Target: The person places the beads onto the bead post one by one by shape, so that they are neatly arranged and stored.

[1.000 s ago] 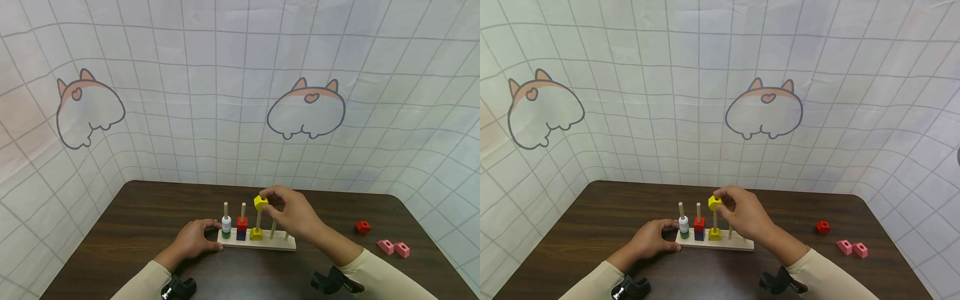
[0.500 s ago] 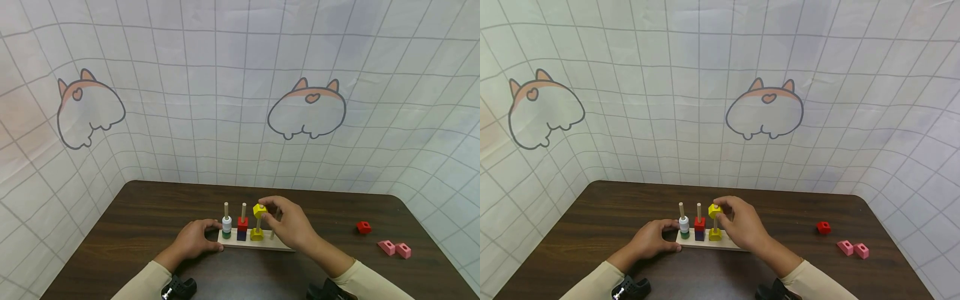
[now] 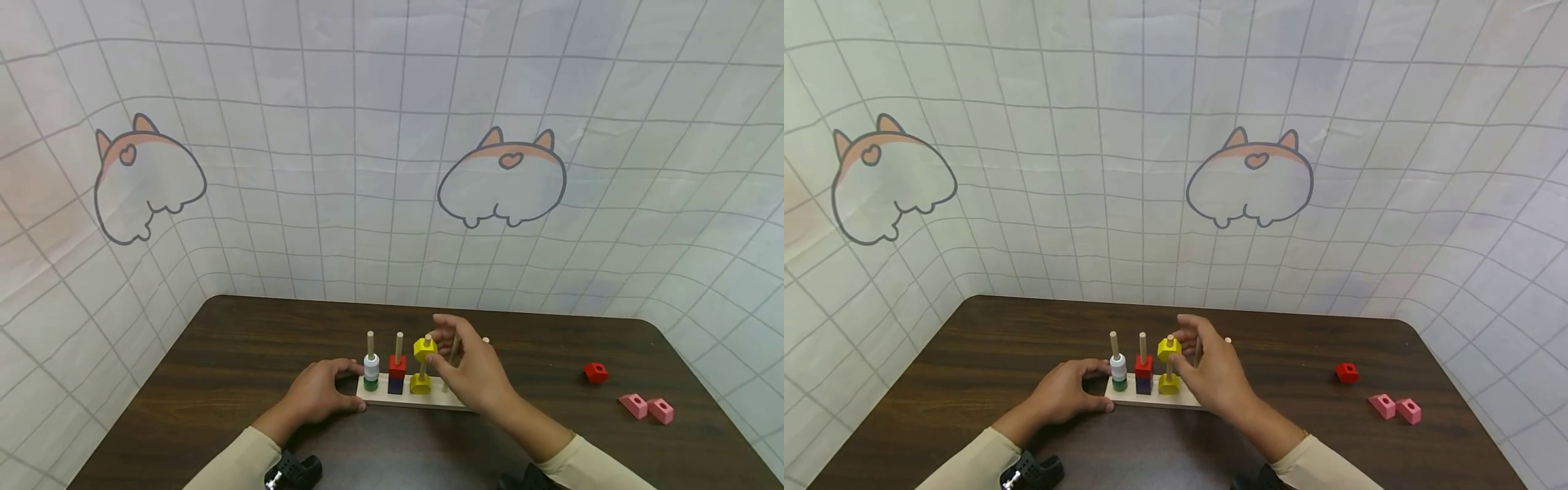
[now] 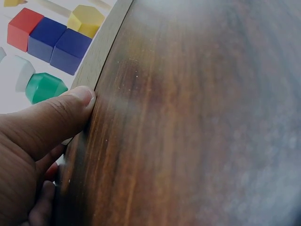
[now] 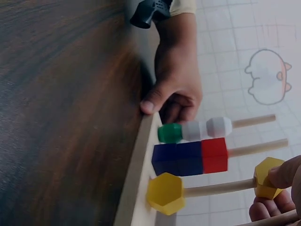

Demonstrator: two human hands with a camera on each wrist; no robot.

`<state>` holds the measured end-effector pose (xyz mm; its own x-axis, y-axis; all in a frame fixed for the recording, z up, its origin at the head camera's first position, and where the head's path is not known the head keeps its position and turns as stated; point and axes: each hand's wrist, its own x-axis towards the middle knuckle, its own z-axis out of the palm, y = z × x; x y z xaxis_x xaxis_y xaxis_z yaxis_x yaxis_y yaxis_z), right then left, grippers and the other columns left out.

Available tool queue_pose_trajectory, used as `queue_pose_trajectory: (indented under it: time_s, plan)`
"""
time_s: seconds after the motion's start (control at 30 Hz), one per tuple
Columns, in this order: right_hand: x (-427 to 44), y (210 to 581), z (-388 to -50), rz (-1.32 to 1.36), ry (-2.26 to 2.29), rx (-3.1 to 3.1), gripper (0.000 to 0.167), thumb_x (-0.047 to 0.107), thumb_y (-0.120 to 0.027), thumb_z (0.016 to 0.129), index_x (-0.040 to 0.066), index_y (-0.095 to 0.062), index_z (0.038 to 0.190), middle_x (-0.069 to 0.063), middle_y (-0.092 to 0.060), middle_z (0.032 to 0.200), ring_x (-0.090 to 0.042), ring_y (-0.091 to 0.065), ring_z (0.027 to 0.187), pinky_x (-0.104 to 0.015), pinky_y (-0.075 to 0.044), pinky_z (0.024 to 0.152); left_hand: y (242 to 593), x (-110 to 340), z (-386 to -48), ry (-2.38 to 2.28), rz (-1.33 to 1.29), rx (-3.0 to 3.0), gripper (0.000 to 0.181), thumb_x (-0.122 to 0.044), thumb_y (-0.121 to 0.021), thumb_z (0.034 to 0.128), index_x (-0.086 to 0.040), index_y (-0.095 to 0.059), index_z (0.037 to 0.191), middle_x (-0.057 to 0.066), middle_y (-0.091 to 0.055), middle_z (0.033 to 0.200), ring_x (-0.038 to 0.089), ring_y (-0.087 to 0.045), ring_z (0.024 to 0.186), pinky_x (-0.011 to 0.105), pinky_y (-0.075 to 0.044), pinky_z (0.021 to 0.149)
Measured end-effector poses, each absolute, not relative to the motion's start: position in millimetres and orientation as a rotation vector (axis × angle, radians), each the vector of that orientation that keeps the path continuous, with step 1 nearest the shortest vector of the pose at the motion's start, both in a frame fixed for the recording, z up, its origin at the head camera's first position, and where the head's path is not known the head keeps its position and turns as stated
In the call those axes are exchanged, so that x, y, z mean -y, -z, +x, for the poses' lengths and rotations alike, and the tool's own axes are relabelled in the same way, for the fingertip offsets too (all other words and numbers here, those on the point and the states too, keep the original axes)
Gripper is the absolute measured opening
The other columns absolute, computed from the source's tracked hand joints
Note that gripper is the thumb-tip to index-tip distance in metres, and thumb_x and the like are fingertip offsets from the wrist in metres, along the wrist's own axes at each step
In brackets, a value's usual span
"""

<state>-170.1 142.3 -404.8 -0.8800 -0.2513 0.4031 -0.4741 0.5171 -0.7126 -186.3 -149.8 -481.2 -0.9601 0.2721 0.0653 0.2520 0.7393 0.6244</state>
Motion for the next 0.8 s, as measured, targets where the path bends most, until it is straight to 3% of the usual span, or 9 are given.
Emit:
queue_pose_trajectory:
  time_s: [0.27, 0.57, 0.8]
  plan:
    - [-142, 422, -170, 0.598, -1.423, 2.493, 0.078, 0.0, -0.082, 0.086, 0.008, -0.039, 0.15, 0.002, -0.067, 0.112, -0.014, -0.064, 0.094, -0.036, -0.055, 0.087, 481, 149, -186, -1.032, 0.434, -2.896, 0.054, -0.043, -0.094, 0.071, -0.028, -0.073, 0.119, 0.003, -0.067, 0.132, 0.031, -0.06, 0.124, 0.058, -0.046, 0.1]
    - [-141, 439, -171, 0.516, -1.459, 2.531, 0.049, 0.002, -0.081, 0.087, 0.007, -0.057, 0.129, 0.002, -0.067, 0.108, -0.017, -0.065, 0.095, -0.038, -0.054, 0.087, 479, 148, -185, -1.027, 0.423, -2.901, 0.054, -0.042, -0.094, 0.0707, -0.029, -0.073, 0.118, 0.002, -0.067, 0.132, 0.031, -0.06, 0.123, 0.058, -0.046, 0.099]
    - [-140, 453, -172, 0.512, -1.486, 2.533, 0.045, 0.0, -0.081, 0.086, 0.005, -0.058, 0.124, 0.001, -0.067, 0.105, -0.016, -0.065, 0.092, -0.038, -0.054, 0.088, 479, 148, -185, -1.024, 0.447, -2.906, 0.054, -0.042, -0.094, 0.0713, -0.027, -0.073, 0.119, 0.004, -0.067, 0.133, 0.032, -0.06, 0.124, 0.058, -0.046, 0.099]
